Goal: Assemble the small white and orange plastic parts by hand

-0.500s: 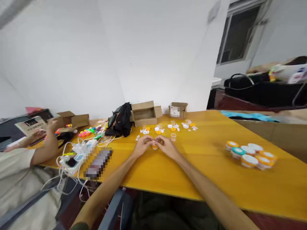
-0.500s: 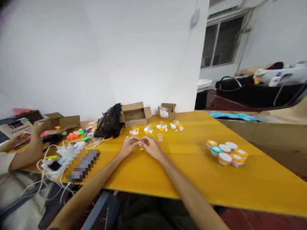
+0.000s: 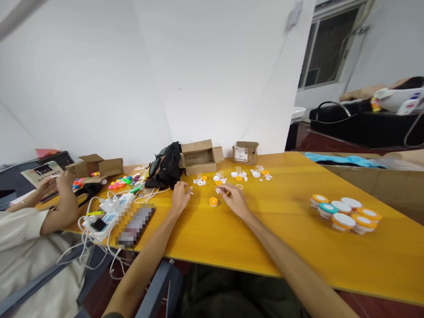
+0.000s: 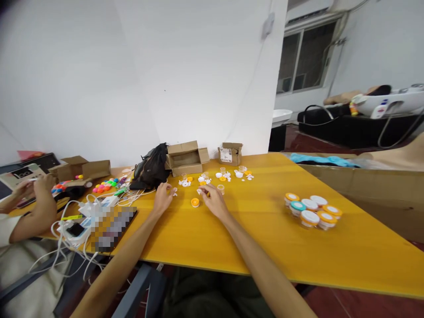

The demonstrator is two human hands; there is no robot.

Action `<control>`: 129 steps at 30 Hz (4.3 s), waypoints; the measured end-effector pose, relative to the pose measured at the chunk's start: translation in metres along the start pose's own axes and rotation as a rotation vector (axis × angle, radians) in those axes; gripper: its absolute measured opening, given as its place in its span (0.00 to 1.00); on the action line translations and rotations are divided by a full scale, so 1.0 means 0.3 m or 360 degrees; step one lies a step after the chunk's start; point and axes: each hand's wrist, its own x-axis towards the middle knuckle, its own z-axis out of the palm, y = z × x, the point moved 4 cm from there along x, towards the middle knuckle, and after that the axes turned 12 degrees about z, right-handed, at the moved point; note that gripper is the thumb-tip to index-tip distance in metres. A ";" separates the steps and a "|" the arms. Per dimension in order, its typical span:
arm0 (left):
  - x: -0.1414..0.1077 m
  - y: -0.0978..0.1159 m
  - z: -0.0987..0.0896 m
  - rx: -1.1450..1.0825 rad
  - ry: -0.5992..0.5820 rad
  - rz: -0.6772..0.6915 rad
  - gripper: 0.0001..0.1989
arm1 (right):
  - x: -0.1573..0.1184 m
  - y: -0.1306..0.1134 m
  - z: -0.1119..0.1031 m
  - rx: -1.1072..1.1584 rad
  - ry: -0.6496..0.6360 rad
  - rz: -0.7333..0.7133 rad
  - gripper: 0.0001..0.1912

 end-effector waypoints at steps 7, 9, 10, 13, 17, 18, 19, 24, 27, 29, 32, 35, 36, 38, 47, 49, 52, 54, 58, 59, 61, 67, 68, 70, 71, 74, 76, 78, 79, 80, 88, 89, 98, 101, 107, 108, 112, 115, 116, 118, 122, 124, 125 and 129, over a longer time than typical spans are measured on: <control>-0.022 -0.067 0.024 0.0208 -0.0308 -0.0187 0.09 | 0.002 0.001 0.000 -0.0016 0.0046 -0.0001 0.07; -0.018 -0.068 0.033 0.0179 -0.0310 -0.0164 0.07 | 0.002 0.000 0.000 -0.0020 0.0047 -0.0004 0.07; -0.016 -0.070 0.037 0.0157 -0.0315 -0.0155 0.06 | 0.001 -0.001 0.000 -0.0020 0.0045 -0.0006 0.07; -0.012 -0.074 0.045 0.0092 -0.0351 -0.0161 0.03 | -0.001 -0.003 -0.001 -0.0020 0.0038 -0.0017 0.06; -0.010 -0.067 0.044 0.0044 -0.0327 -0.0165 0.03 | -0.003 -0.003 -0.002 -0.0046 0.0034 -0.0029 0.06; -0.010 -0.061 0.043 0.0031 -0.0309 -0.0141 0.04 | -0.003 -0.003 -0.002 -0.0052 0.0031 -0.0032 0.06; -0.010 -0.053 0.043 0.0016 -0.0293 -0.0104 0.04 | -0.003 -0.002 -0.001 -0.0058 0.0026 -0.0035 0.06; -0.007 -0.021 0.052 -0.0051 -0.0292 0.0077 0.03 | -0.003 -0.001 0.001 -0.0075 0.0012 -0.0032 0.06; -0.002 -0.012 0.056 -0.0083 -0.0298 0.0095 0.01 | -0.003 -0.001 0.002 -0.0076 0.0000 -0.0015 0.06; 0.000 -0.003 0.055 -0.0110 -0.0309 0.0102 0.01 | -0.004 -0.002 0.002 -0.0074 -0.0013 -0.0008 0.06; -0.002 0.015 0.052 -0.0179 -0.0368 0.0108 0.03 | -0.004 0.000 0.003 -0.0074 -0.0020 0.0001 0.06; -0.002 0.036 0.046 -0.0255 -0.0371 0.0116 0.05 | -0.003 0.004 0.005 -0.0072 -0.0012 0.0012 0.06; -0.002 0.042 0.046 -0.0286 -0.0361 0.0117 0.05 | -0.003 0.006 0.005 -0.0071 -0.0009 0.0014 0.06; -0.004 0.053 0.054 -0.0383 -0.0360 0.0109 0.06 | -0.002 0.008 0.006 -0.0067 -0.0003 0.0016 0.06; -0.018 0.110 0.100 -0.0615 -0.0397 0.0261 0.07 | -0.001 0.011 0.006 -0.0066 0.0019 0.0021 0.13; -0.012 0.104 0.088 -0.0555 -0.0384 0.0264 0.07 | -0.001 0.012 0.007 -0.0075 0.0012 0.0020 0.14; 0.006 0.079 0.067 -0.0426 -0.0318 0.0254 0.08 | 0.000 0.013 0.010 -0.0076 -0.0003 0.0013 0.13; 0.016 0.061 0.062 -0.0348 -0.0319 0.0244 0.09 | 0.000 0.014 0.011 -0.0079 -0.0018 0.0009 0.13; 0.021 0.030 0.068 -0.0142 -0.0377 0.0160 0.10 | 0.000 0.012 0.010 -0.0087 -0.0031 -0.0004 0.13; 0.020 0.025 0.071 -0.0103 -0.0386 0.0135 0.09 | 0.000 0.011 0.009 -0.0091 -0.0030 -0.0009 0.13; 0.015 0.018 0.078 -0.0064 -0.0410 0.0108 0.10 | 0.000 0.010 0.008 -0.0100 -0.0024 -0.0021 0.14; 0.012 0.004 0.086 -0.0070 -0.0459 0.0177 0.10 | -0.001 0.013 0.008 -0.0118 -0.0011 -0.0028 0.13; 0.014 0.002 0.084 -0.0076 -0.0444 0.0206 0.10 | -0.001 0.013 0.008 -0.0120 -0.0012 -0.0027 0.13; 0.019 0.000 0.077 -0.0097 -0.0399 0.0256 0.10 | -0.001 0.013 0.008 -0.0121 -0.0012 -0.0022 0.13; 0.022 -0.002 0.075 -0.0109 -0.0383 0.0265 0.11 | -0.001 0.013 0.008 -0.0120 -0.0011 -0.0020 0.13; 0.028 -0.010 0.074 -0.0136 -0.0405 0.0224 0.12 | -0.002 0.011 0.007 -0.0118 -0.0010 -0.0030 0.13; 0.029 -0.015 0.073 -0.0129 -0.0434 0.0186 0.12 | -0.002 0.009 0.007 -0.0116 -0.0011 -0.0040 0.13; 0.027 -0.015 0.069 -0.0103 -0.0444 0.0176 0.12 | -0.002 0.007 0.006 -0.0116 -0.0010 -0.0045 0.13; 0.025 -0.013 0.065 -0.0086 -0.0446 0.0183 0.12 | -0.002 0.007 0.006 -0.0116 -0.0009 -0.0045 0.13; 0.022 -0.011 0.062 -0.0070 -0.0449 0.0193 0.12 | -0.001 0.006 0.005 -0.0117 -0.0008 -0.0047 0.13; 0.005 0.050 0.042 -0.0163 -0.0448 0.0315 0.10 | 0.001 0.003 0.006 -0.0078 -0.0022 -0.0020 0.12; 0.004 0.061 0.043 -0.0212 -0.0448 0.0313 0.09 | 0.001 0.003 0.006 -0.0069 -0.0025 -0.0012 0.11; -0.031 0.122 0.117 -0.0998 -0.0463 -0.0038 0.07 | 0.008 0.019 0.022 0.0063 -0.0077 0.0125 0.07; -0.029 0.127 0.121 -0.1135 -0.0369 -0.0045 0.08 | 0.008 0.023 0.026 0.0119 -0.0114 0.0176 0.06; -0.018 0.158 0.099 -0.1181 -0.0327 0.0130 0.09 | 0.006 0.025 0.031 0.0212 -0.0190 0.0252 0.06; -0.018 0.165 0.096 -0.1193 -0.0321 0.0165 0.09 | 0.006 0.026 0.032 0.0222 -0.0196 0.0257 0.05; -0.025 0.181 0.099 -0.1267 -0.0348 0.0190 0.11 | 0.005 0.029 0.035 0.0257 -0.0201 0.0260 0.05; -0.031 0.184 0.111 -0.1355 -0.0392 0.0120 0.11 | 0.004 0.029 0.036 0.0259 -0.0200 0.0251 0.05; -0.033 0.184 0.114 -0.1379 -0.0394 0.0091 0.11 | 0.004 0.030 0.037 0.0256 -0.0200 0.0251 0.05; -0.036 0.184 0.118 -0.1420 -0.0385 0.0030 0.12 | 0.004 0.030 0.038 0.0250 -0.0204 0.0254 0.05; -0.040 0.187 0.124 -0.1491 -0.0379 -0.0055 0.14 | 0.002 0.025 0.041 0.0268 -0.0226 0.0259 0.05; -0.041 0.189 0.126 -0.1514 -0.0383 -0.0080 0.14 | 0.000 0.021 0.042 0.0271 -0.0232 0.0256 0.05; -0.041 0.190 0.126 -0.1521 -0.0383 -0.0092 0.15 | -0.001 0.019 0.042 0.0269 -0.0232 0.0250 0.05; -0.044 0.195 0.128 -0.1551 -0.0385 -0.0153 0.17 | -0.004 0.008 0.045 0.0256 -0.0243 0.0202 0.05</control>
